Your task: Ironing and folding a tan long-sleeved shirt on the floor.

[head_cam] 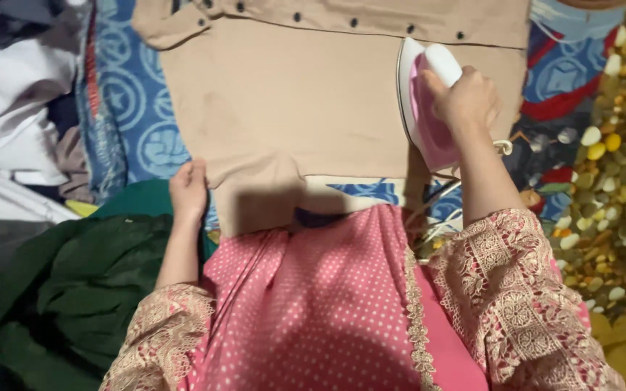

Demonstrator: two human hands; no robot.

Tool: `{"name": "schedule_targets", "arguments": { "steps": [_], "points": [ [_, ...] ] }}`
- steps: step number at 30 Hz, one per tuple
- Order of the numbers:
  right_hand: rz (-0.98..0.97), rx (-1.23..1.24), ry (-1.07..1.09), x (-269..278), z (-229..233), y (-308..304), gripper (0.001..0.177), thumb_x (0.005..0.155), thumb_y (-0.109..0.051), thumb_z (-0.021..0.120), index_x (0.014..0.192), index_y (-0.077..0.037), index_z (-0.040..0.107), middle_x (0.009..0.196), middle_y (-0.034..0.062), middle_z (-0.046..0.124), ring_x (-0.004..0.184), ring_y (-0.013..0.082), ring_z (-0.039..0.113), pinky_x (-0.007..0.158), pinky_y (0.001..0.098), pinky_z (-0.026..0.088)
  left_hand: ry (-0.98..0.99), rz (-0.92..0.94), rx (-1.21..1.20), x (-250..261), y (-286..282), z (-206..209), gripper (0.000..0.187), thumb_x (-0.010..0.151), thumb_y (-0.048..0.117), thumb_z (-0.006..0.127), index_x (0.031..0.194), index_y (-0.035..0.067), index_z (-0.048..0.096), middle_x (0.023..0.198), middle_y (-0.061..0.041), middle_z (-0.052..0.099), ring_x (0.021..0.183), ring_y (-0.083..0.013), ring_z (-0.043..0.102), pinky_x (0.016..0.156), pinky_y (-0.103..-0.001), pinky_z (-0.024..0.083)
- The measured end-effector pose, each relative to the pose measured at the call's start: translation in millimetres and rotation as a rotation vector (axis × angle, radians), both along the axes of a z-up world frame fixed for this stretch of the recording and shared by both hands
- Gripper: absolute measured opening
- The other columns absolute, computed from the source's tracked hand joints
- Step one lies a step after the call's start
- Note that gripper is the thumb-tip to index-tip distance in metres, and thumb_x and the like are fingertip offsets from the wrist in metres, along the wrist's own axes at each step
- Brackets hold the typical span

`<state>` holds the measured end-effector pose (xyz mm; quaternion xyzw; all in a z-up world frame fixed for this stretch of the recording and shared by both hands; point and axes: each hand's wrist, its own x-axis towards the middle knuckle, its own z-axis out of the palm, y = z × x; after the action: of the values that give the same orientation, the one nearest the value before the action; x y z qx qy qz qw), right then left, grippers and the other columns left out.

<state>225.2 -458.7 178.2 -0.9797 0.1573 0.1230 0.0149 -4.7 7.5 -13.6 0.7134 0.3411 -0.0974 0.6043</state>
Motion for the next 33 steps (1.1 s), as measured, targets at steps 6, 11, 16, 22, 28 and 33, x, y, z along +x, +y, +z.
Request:
{"name": "schedule_targets", "arguments": {
  "steps": [6, 11, 16, 22, 28, 33],
  "points": [
    [-0.167, -0.05, -0.046, -7.6, -3.4, -79.0, 0.073, 0.083, -0.07, 0.078, 0.103, 0.0, 0.075, 0.099, 0.0283, 0.072, 0.093, 0.0469, 0.069, 0.08, 0.0566, 0.053, 0.073, 0.053, 0.018, 8.5, -3.0, 19.9, 0.034, 0.109, 0.031, 0.061, 0.09, 0.004, 0.07, 0.07, 0.006, 0.058, 0.064, -0.0051, 0.048, 0.059, -0.026, 0.039],
    [-0.288, -0.063, -0.054, -5.1, -8.8, -125.5, 0.074, 0.08, -0.071, 0.079, 0.104, 0.0, 0.075, 0.102, 0.0287, 0.071, 0.096, 0.0471, 0.068, 0.083, 0.0557, 0.052, -0.002, 0.033, 0.086, 7.8, 0.5, 14.1, 0.027, 0.106, 0.028, 0.06, 0.094, 0.007, 0.071, 0.078, 0.011, 0.064, 0.071, 0.0, 0.051, 0.062, -0.022, 0.042],
    [-0.327, -0.056, -0.061, -5.0, -14.3, -148.8, 0.079, 0.082, -0.073, 0.078, 0.106, 0.001, 0.074, 0.106, 0.0289, 0.07, 0.099, 0.0462, 0.068, 0.085, 0.0549, 0.053, 0.043, 0.044, 0.091, 5.3, 9.9, 0.1, 0.037, 0.112, 0.031, 0.061, 0.087, 0.004, 0.066, 0.076, 0.01, 0.054, 0.07, -0.0026, 0.041, 0.06, -0.025, 0.034],
    [-0.254, -0.023, 0.016, -30.2, 9.1, -129.0, 0.082, 0.08, -0.078, 0.075, 0.111, -0.002, 0.074, 0.105, 0.0287, 0.07, 0.097, 0.0466, 0.068, 0.083, 0.0557, 0.053, 0.043, 0.029, 0.218, 9.7, 3.2, 10.6, 0.035, 0.108, 0.031, 0.062, 0.081, 0.009, 0.065, 0.07, 0.011, 0.053, 0.066, -0.001, 0.042, 0.057, -0.025, 0.036],
    [-0.066, 0.011, 0.101, -85.9, 25.6, -99.8, 0.081, 0.079, -0.08, 0.073, 0.106, -0.003, 0.077, 0.093, 0.027, 0.073, 0.09, 0.0434, 0.072, 0.079, 0.0529, 0.057, -0.039, 0.054, 0.148, 9.4, 0.6, 22.7, 0.039, 0.108, 0.03, 0.062, 0.077, 0.007, 0.059, 0.067, 0.008, 0.053, 0.062, -0.0028, 0.043, 0.056, -0.026, 0.035],
    [0.18, 0.03, 0.12, -116.7, 29.7, -88.7, 0.078, 0.079, -0.08, 0.069, 0.108, -0.008, 0.079, 0.08, 0.0254, 0.073, 0.076, 0.0418, 0.074, 0.072, 0.0515, 0.059, 0.193, -0.052, 0.211, 31.2, -22.5, 92.2, 0.042, 0.094, 0.04, 0.079, 0.076, 0.006, 0.062, 0.071, 0.007, 0.06, 0.064, -0.0038, 0.049, 0.056, -0.026, 0.04]
  ]
}}
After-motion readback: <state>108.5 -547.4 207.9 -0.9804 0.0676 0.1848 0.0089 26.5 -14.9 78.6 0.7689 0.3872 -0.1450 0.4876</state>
